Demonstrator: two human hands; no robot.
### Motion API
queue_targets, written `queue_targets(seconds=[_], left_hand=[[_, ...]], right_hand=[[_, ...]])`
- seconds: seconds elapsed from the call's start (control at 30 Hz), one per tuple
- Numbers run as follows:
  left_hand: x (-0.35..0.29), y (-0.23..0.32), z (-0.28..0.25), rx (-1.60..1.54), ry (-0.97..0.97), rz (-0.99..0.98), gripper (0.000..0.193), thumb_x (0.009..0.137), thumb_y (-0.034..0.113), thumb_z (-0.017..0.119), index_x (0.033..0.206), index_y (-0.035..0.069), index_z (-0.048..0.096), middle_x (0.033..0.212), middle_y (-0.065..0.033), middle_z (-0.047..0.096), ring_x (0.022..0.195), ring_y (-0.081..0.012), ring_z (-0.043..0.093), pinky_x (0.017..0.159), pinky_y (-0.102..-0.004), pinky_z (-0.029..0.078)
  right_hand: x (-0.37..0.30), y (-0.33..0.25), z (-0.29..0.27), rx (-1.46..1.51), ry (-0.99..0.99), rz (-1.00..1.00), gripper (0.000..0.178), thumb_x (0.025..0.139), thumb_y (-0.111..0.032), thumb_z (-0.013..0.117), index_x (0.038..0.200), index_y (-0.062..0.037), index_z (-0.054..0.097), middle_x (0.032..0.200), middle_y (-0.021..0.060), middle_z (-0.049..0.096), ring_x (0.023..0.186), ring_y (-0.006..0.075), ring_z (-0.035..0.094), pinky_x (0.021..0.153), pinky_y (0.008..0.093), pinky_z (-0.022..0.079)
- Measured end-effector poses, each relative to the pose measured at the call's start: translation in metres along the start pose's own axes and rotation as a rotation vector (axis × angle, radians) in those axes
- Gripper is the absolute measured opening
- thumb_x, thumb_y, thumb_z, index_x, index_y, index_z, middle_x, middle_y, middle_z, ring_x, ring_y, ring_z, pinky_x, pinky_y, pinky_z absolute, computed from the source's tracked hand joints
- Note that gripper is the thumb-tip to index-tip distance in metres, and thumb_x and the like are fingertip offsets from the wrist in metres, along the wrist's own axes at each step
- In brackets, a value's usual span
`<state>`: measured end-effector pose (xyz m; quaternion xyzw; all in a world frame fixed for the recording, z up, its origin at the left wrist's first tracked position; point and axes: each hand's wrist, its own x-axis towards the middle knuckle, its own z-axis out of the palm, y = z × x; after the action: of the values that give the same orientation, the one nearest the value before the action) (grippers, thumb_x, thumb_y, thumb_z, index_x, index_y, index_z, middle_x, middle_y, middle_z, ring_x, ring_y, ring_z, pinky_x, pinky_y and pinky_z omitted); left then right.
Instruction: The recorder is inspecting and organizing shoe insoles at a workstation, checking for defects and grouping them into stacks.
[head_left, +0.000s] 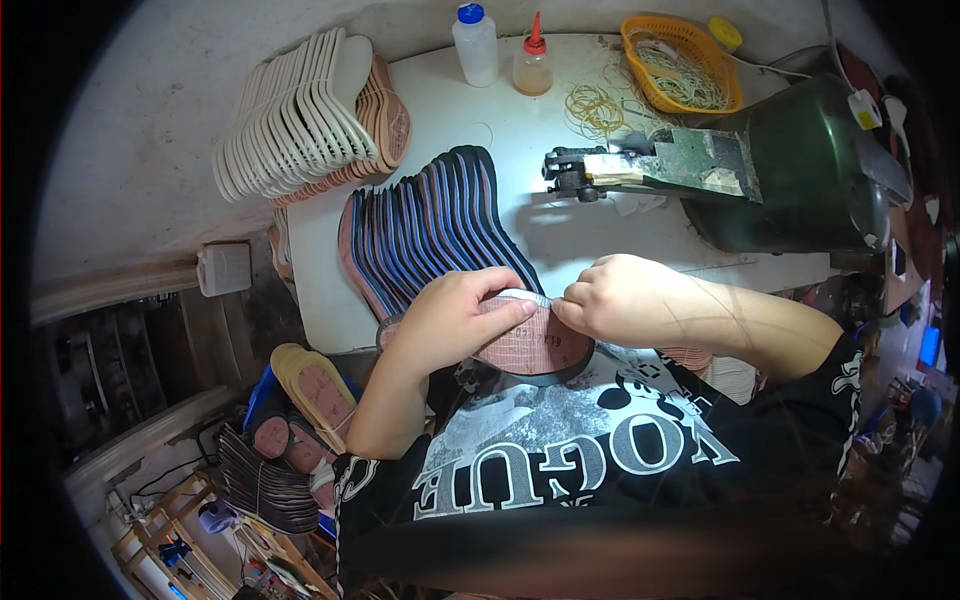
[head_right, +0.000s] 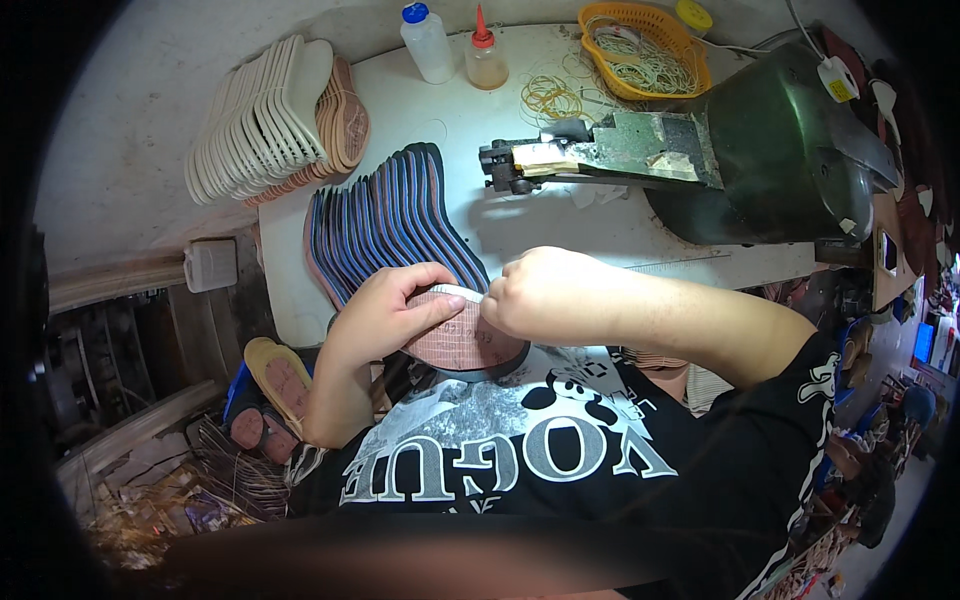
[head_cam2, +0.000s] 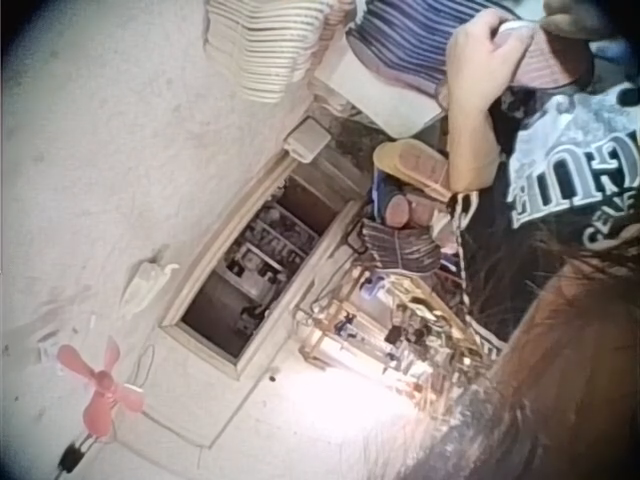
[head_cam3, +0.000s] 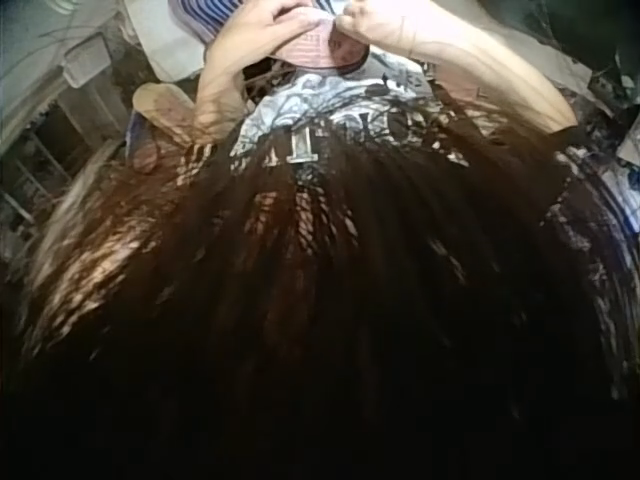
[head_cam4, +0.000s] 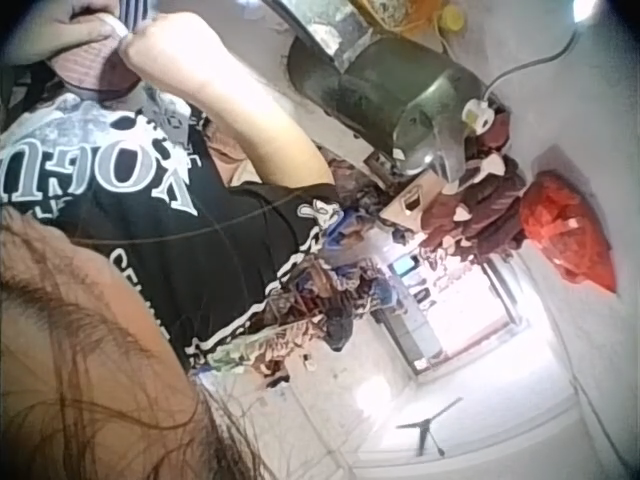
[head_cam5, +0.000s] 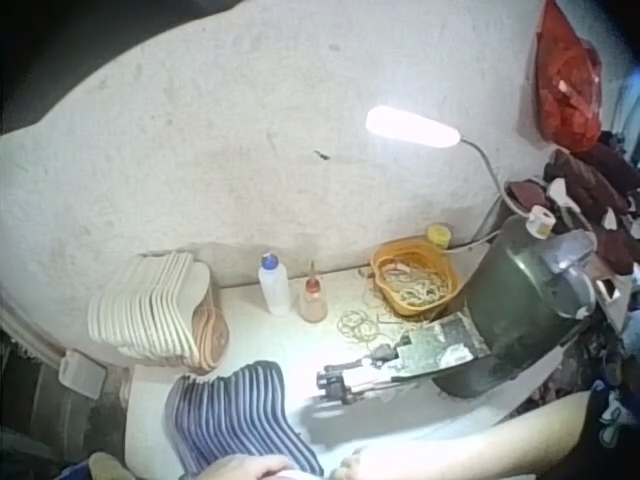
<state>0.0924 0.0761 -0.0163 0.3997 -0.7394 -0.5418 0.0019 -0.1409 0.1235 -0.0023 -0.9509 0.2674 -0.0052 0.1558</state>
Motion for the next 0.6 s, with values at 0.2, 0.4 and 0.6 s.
queue_targets(seconds=[0.2,0.4,0.6], left_hand=[[0.009,-0.007,0.007,-0.079,-0.05,0.028,0.027,0.086,0.024,0.065,0.094,-0.001,0.065,0.072,-0.0027,0.06,0.068,-0.0073,0.051,0.064,-0.0257,0.044],[0.0,-0.006,0.0,-0.17,0.03,-0.018,0.03,0.087,0.025,0.066,0.1,-0.002,0.066,0.076,-0.0017,0.061,0.07,-0.0071,0.052,0.065,-0.0253,0.045],[-0.001,-0.01,0.002,-0.102,0.054,-0.01,0.03,0.087,0.026,0.066,0.099,-0.001,0.065,0.078,-0.0037,0.063,0.073,-0.0083,0.055,0.068,-0.0264,0.046]], right_hand=[[0.012,0.0,0.017,-0.107,-0.082,-0.059,0.013,0.071,-0.017,0.06,0.074,-0.0042,0.06,0.064,0.0044,0.059,0.061,0.02,0.064,0.056,0.0331,0.052],[0.02,0.016,0.011,0.344,0.178,0.315,0.011,0.072,-0.015,0.062,0.068,-0.0045,0.064,0.061,0.0117,0.062,0.064,0.0301,0.066,0.062,0.0368,0.053],[0.012,0.016,0.008,0.759,0.143,0.426,0.015,0.074,-0.015,0.062,0.067,-0.0018,0.062,0.062,0.0125,0.062,0.064,0.0299,0.066,0.063,0.0385,0.054]])
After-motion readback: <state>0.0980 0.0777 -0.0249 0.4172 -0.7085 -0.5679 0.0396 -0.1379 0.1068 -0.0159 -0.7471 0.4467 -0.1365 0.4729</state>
